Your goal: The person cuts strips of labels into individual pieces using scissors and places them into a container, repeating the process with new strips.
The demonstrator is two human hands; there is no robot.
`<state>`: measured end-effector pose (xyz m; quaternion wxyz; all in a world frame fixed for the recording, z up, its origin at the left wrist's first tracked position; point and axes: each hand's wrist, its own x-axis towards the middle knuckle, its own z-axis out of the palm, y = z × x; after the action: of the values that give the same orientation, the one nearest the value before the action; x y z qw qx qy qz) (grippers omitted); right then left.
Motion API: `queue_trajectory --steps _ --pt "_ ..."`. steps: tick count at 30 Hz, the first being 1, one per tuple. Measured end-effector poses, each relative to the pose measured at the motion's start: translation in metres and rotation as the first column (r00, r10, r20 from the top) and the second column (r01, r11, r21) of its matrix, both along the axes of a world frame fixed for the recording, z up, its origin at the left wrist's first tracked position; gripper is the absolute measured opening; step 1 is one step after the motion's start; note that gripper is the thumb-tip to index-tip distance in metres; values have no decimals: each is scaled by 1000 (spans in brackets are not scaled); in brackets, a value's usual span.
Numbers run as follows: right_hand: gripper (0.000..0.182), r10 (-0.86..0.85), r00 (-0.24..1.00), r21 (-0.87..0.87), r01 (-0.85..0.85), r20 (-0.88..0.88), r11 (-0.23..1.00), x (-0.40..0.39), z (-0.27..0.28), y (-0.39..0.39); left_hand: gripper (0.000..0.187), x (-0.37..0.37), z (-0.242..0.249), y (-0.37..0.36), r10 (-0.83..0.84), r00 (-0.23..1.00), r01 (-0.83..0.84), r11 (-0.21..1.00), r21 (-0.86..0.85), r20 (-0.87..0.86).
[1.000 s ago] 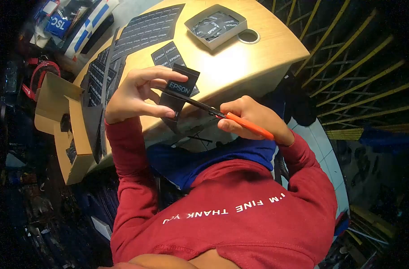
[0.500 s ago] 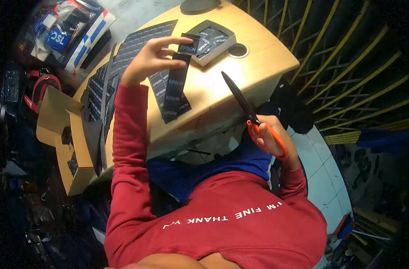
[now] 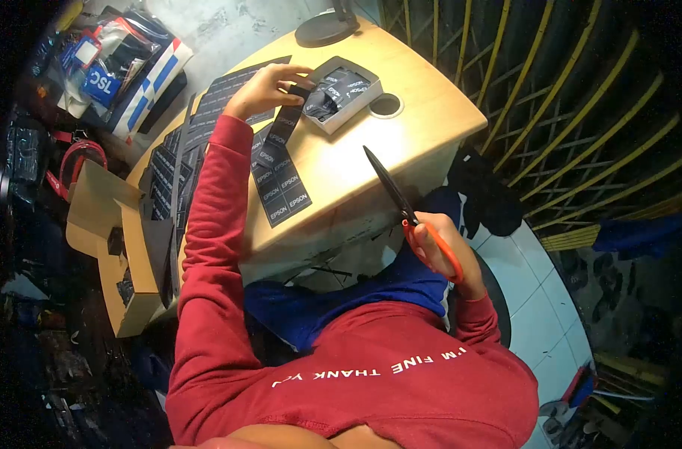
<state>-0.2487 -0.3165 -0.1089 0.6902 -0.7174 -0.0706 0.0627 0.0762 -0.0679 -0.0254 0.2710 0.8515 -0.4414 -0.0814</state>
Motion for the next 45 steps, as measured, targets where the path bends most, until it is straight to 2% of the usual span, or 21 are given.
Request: queue_trajectory --steps 5,7,8,9,10,12,16,21,24,26,29,32,33,35,38,39,40,42,43,44,45 --pt "68 30 998 40 -32 54 999 4 -3 10 52 -15 5 -1 41 999 -40 997 -68 11" --pt "62 -11 998 68 7 59 998 4 0 15 40 -35 15 2 196 975 -213 961 -178 -109" --pt "59 -31 998 85 26 61 996 5 1 20 40 -48 18 4 195 975 -212 961 -176 -108" --pt "45 -102 995 137 100 10 986 12 0 27 34 -65 21 8 149 974 -195 935 -297 -169" --pt "45 -100 995 140 98 9 985 18 1 32 28 -82 23 12 96 970 -184 891 -416 -223" --pt "32 -196 971 174 172 135 970 31 4 45 24 -115 29 14 28 949 -170 883 -438 -313" --pt "34 -257 939 301 184 227 936 59 13 75 14 -169 29 13 -70 895 -196 825 -530 -441" --pt "39 -247 922 277 164 299 947 70 25 95 15 -198 28 17 -66 832 -313 764 -565 -551" --pt "37 -250 919 263 171 306 950 71 27 102 20 -199 27 26 61 885 -282 859 -427 -461" --pt "35 -274 910 275 190 311 943 72 26 106 25 -205 23 27 -63 842 -313 752 -581 -536" --pt "32 -274 920 255 204 279 945 70 32 109 29 -221 10 26 -92 827 -368 659 -656 -555" --pt "29 -281 917 334 180 283 925 70 34 110 33 -231 -6 25 26 891 -353 667 -656 -453" --pt "29 -275 920 332 176 280 927 68 36 111 34 -234 -8 27 44 822 -448 665 -598 -568" --pt "29 -208 961 445 107 184 889 64 40 112 34 -239 -8 27 42 798 -497 611 -616 -601" --pt "33 -97 960 311 11 264 950 60 24 96 37 -238 -4 34 16 752 -555 554 -621 -658" --pt "50 -73 968 338 -13 241 941 57 20 92 40 -237 -4 38 22 791 -504 587 -633 -611" --pt "50 -67 968 336 -18 240 942 55 17 85 43 -235 -4 42 26 828 -453 621 -640 -560" --pt "67 42 976 93 -63 214 994 49 9 68 49 -232 -4 48 6 833 -442 608 -660 -553" --pt "78 34 986 79 -47 160 996 45 7 63 51 -232 -2 51 12 825 -446 628 -638 -564" --pt "78 41 986 74 -53 159 996 42 3 55 53 -231 0 54 17 818 -448 647 -617 -575" --pt "79 95 986 -35 -91 138 995 40 3 46 53 -231 2 56 18 817 -452 641 -620 -577"
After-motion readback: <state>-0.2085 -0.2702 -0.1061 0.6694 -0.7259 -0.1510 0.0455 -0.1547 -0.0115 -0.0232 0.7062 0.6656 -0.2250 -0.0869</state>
